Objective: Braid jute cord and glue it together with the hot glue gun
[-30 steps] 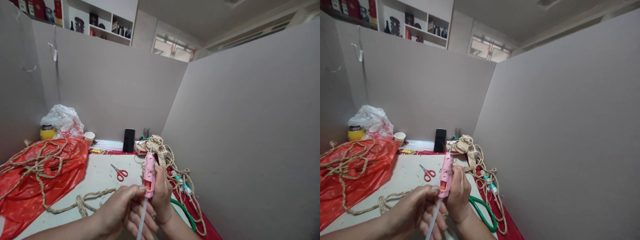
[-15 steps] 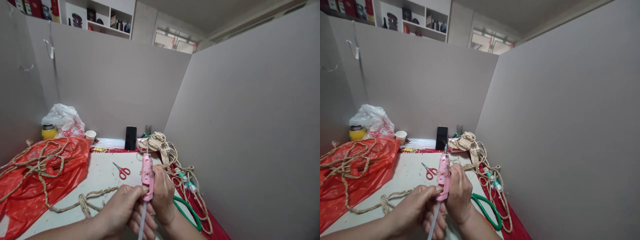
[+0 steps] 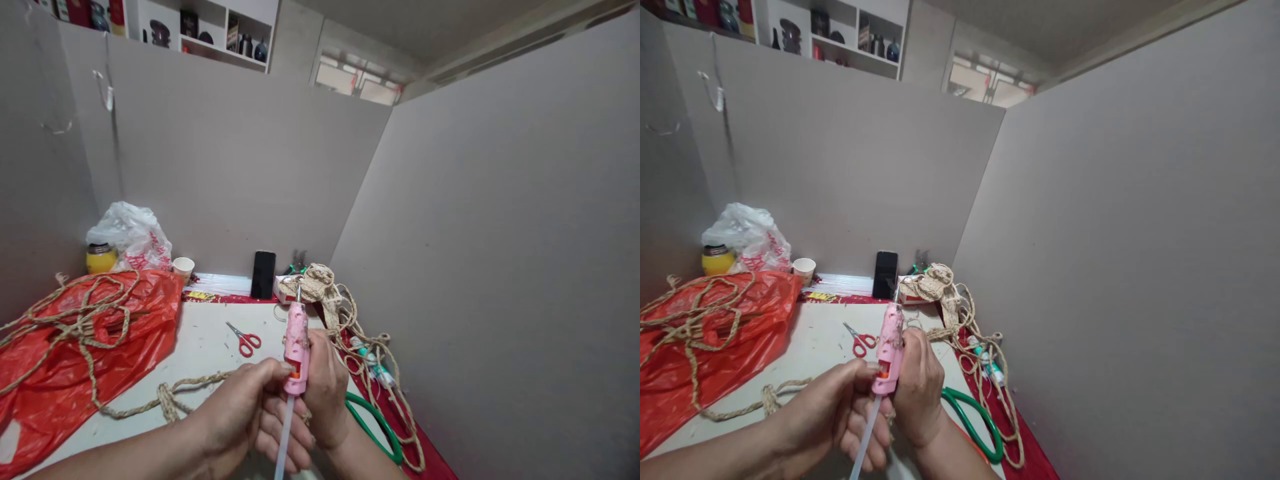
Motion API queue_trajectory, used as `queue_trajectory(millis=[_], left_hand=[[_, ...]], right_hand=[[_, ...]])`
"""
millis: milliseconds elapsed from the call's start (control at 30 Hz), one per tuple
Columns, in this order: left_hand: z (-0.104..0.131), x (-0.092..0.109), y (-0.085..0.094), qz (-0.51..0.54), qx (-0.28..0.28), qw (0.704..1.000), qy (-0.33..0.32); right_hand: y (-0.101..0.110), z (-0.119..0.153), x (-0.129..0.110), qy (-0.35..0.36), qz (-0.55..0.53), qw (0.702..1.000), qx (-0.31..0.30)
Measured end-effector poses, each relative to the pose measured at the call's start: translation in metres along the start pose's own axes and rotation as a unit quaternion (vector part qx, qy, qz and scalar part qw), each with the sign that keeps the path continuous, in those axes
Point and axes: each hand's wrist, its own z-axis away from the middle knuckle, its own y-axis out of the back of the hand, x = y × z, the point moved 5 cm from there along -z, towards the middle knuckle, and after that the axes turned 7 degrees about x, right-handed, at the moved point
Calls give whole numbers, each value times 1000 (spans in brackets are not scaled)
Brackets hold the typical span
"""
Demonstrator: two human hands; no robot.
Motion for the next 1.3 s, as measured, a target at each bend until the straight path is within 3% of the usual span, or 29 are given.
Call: queue_trajectory(millis=[133, 267, 433, 633, 867, 1067, 1200, 1300], left_hand=[[5, 2, -4, 0, -25, 1000, -16], [-1, -15, -7, -34, -11, 999, -23], [-4, -30, -9, -76, -25, 994, -80], [-2, -27, -7, -98, -35, 990, -98], [-1, -26, -7, -81, -35, 994, -67], [-2, -20, -8, -71, -34, 992, -95], [0, -7, -9, -110, -29, 987, -113], [5, 16, -1, -168, 18, 967, -190]], right_hand=[[1, -1, 2, -27, 0, 1000, -7], [2, -4, 7, -66, 4, 998, -13], [3, -8, 16, -102, -5, 995, -16], [3, -6, 19, -115, -18, 993, -4], [3, -4, 20, -130, -31, 991, -1], [3, -5, 19, -165, -51, 985, -12], [1, -7, 12, -196, -95, 975, -49], [0, -10, 6, -214, -148, 961, -90]])
